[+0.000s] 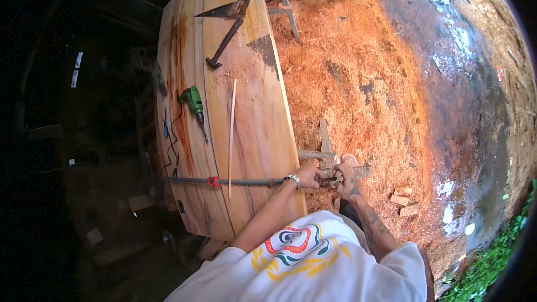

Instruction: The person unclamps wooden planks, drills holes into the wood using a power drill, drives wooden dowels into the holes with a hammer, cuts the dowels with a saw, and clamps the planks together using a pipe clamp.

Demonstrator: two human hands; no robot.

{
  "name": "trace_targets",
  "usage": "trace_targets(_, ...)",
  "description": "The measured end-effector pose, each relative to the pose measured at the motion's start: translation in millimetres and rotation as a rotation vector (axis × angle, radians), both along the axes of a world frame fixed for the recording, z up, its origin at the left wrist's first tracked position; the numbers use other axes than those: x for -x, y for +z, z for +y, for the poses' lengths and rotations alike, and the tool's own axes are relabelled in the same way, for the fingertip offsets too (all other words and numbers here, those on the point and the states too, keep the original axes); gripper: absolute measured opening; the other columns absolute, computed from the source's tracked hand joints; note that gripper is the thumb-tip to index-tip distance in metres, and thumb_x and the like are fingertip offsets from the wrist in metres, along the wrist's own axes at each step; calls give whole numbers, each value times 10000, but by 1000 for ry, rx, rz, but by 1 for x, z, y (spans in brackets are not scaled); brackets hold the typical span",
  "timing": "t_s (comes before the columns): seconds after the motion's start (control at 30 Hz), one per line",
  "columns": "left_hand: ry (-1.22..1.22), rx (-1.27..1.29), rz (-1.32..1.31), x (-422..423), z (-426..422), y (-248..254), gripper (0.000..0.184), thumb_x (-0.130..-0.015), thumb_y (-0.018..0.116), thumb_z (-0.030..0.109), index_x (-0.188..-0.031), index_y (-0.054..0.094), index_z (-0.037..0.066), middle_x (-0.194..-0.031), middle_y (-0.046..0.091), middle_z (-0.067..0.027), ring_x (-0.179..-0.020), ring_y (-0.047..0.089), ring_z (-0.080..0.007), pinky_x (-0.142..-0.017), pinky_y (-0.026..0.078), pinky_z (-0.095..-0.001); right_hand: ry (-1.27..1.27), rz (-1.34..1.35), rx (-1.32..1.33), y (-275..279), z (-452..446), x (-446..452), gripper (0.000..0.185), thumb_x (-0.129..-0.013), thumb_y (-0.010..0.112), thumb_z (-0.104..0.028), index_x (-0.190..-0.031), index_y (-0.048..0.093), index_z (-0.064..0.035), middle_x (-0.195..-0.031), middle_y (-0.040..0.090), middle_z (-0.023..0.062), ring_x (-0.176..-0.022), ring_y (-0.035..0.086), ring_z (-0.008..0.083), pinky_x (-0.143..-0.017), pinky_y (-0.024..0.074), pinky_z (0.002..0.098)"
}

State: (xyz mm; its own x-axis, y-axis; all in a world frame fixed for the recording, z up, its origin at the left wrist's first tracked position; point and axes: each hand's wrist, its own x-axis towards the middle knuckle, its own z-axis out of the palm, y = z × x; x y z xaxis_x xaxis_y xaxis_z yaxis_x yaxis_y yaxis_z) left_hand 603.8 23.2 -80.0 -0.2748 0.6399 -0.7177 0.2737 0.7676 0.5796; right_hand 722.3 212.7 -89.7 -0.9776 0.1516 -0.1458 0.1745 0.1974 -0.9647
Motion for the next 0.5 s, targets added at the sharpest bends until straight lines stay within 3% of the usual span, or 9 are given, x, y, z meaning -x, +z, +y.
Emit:
trace_targets(0.07, -3, -30, 65, 0, 5, 17, 367, -591, 797, 213, -951, 759, 148, -790, 709, -150, -741, 692, -300, -726, 560, -393, -8, 88, -45, 6, 4, 6, 211, -670, 672, -121, -831, 549, -63, -857, 540, 43, -834, 530, 193, -666, 437, 328)
trace_targets(0.1, -12, -40, 69, 1, 7, 24, 363, -601, 803, 201, -957, 758, 141, -771, 704, -145, -718, 683, -285, -716, 557, -379, -54, 36, 175, -13, -6, 4, 234, -793, 642, -258, -773, 528, -56, -773, 516, 45, -741, 500, 176, -603, 381, 316)
trace_targets(0.2, -23, -38, 80, 1, -1, 13, 411, -600, 841, 215, -994, 751, 140, -764, 694, -143, -703, 671, -271, -708, 545, -371, -331, -278, 722, -22, -29, 7, 274, -918, 548, -223, -731, 555, -23, -684, 495, 93, -654, 503, 210, -669, 422, 339)
trace_targets(0.23, -13, -62, 93, -1, 0, 13, 416, -597, 844, 215, -994, 751, 134, -770, 697, -142, -705, 671, -267, -709, 544, -369, -376, -338, 616, -22, -32, 8, 398, -986, 496, -251, -671, 558, -15, -622, 500, 108, -635, 508, 189, -665, 424, 358)
trace_targets(0.33, 31, -1, 8, 4, 1, 14, 413, -587, 856, 208, -972, 752, 103, -800, 717, -119, -710, 677, -237, -703, 544, -358, -176, -285, 288, -3, -32, -24, 390, -985, 484, -238, -690, 584, -4, -647, 537, 141, -655, 544, 220, -660, 421, 376)
trace_targets(0.37, 25, -1, -10, 8, 4, 18, 410, -588, 856, 205, -970, 753, 99, -800, 719, -114, -710, 677, -233, -702, 544, -358, -105, -174, 210, 2, -27, -26, 283, -947, 525, -170, -749, 621, 7, -741, 597, 179, -743, 601, 277, -709, 456, 401)
trace_targets(0.47, 5, -18, -6, 11, 10, 20, 421, -599, 860, 206, -999, 761, 123, -787, 718, -95, -713, 679, -228, -693, 544, -355, 25, 309, -92, 30, -5, -27, 121, -869, 594, -96, -820, 653, -3, -862, 628, 184, -883, 620, 338, -804, 491, 425)
trace_targets(0.5, 24, -19, -3, 15, 12, 23, 425, -601, 861, 207, -1007, 762, 128, -783, 717, -93, -713, 679, -226, -692, 544, -352, 150, 343, -268, 34, 6, -33, 94, -816, 646, -68, -896, 667, -23, -1055, 622, 180, -1052, 586, 357, -891, 494, 451)
